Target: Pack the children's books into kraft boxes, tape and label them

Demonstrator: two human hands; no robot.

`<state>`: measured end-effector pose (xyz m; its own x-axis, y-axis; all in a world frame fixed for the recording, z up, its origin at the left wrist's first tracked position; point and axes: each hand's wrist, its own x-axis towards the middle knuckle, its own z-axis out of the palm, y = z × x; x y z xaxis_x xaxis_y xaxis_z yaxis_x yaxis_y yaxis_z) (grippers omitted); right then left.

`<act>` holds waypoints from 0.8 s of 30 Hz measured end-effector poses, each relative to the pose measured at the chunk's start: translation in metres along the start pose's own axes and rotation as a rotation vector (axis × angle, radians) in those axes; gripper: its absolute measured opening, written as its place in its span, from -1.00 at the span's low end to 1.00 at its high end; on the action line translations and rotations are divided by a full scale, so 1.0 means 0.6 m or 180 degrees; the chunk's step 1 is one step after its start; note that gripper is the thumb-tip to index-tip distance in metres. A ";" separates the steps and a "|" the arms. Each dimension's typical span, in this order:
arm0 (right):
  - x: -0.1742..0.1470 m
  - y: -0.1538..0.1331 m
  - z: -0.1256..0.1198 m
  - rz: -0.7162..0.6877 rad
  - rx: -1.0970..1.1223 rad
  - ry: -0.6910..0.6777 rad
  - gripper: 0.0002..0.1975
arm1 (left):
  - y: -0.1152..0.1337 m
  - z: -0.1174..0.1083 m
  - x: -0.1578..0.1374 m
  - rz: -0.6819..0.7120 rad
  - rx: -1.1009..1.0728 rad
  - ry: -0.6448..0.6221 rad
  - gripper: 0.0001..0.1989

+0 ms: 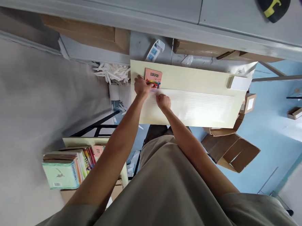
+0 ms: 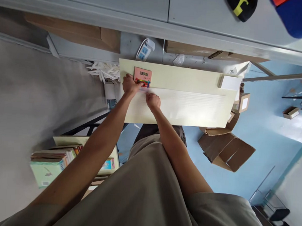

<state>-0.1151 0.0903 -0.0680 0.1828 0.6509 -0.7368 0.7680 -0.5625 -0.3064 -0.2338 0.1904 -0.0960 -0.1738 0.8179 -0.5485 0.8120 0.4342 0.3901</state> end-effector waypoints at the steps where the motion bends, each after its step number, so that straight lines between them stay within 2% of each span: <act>1: 0.003 0.000 -0.001 -0.0002 0.0004 -0.0011 -0.51 | 0.004 -0.004 0.007 -0.0056 0.0055 -0.0092 -0.49; 4: 0.009 0.002 0.001 -0.0048 0.0038 -0.0060 -0.55 | 0.011 -0.023 0.020 0.0132 0.0062 -0.0049 -0.84; 7: 0.012 0.012 0.003 -0.0360 0.0250 -0.0173 -0.68 | 0.019 -0.056 0.012 0.0590 -0.0052 0.0608 -0.91; 10: 0.011 0.044 -0.001 -0.0697 0.0772 -0.0369 -0.80 | 0.039 -0.089 -0.036 0.1079 -0.0119 0.1203 -0.92; 12: 0.008 0.089 -0.013 -0.0822 0.1150 -0.0499 -0.80 | 0.061 -0.090 -0.090 0.1290 -0.0116 0.1319 -0.91; 13: 0.006 0.121 -0.021 -0.0856 0.1330 -0.0512 -0.80 | 0.075 -0.079 -0.122 0.1356 -0.0133 0.1294 -0.89; 14: 0.002 0.160 -0.032 -0.0850 0.1520 -0.0477 -0.78 | 0.089 -0.059 -0.155 0.1385 -0.0230 0.1211 -0.84; 16: -0.009 0.254 -0.059 -0.0678 0.2004 -0.0294 -0.69 | 0.120 0.008 -0.223 0.1237 -0.0739 0.0782 -0.71; 19: -0.038 0.415 -0.112 -0.0148 0.2906 -0.0100 -0.39 | 0.167 0.155 -0.316 0.0749 -0.1650 -0.0193 -0.55; 21: -0.065 0.514 -0.150 0.0135 0.3115 0.0025 -0.24 | 0.201 0.256 -0.366 0.0448 -0.2132 -0.0854 -0.53; 22: -0.077 0.557 -0.169 0.0198 0.3149 0.0124 -0.20 | 0.218 0.301 -0.385 0.0340 -0.2298 -0.1105 -0.53; 24: -0.097 0.626 -0.201 0.0188 0.3222 0.0374 -0.17 | 0.251 0.373 -0.412 0.0198 -0.2427 -0.1309 -0.57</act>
<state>0.2367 -0.0977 -0.0676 0.3045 0.6234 -0.7202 -0.1136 -0.7269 -0.6773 0.0564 -0.0308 -0.0673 0.1932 0.7110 -0.6761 0.1929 0.6481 0.7367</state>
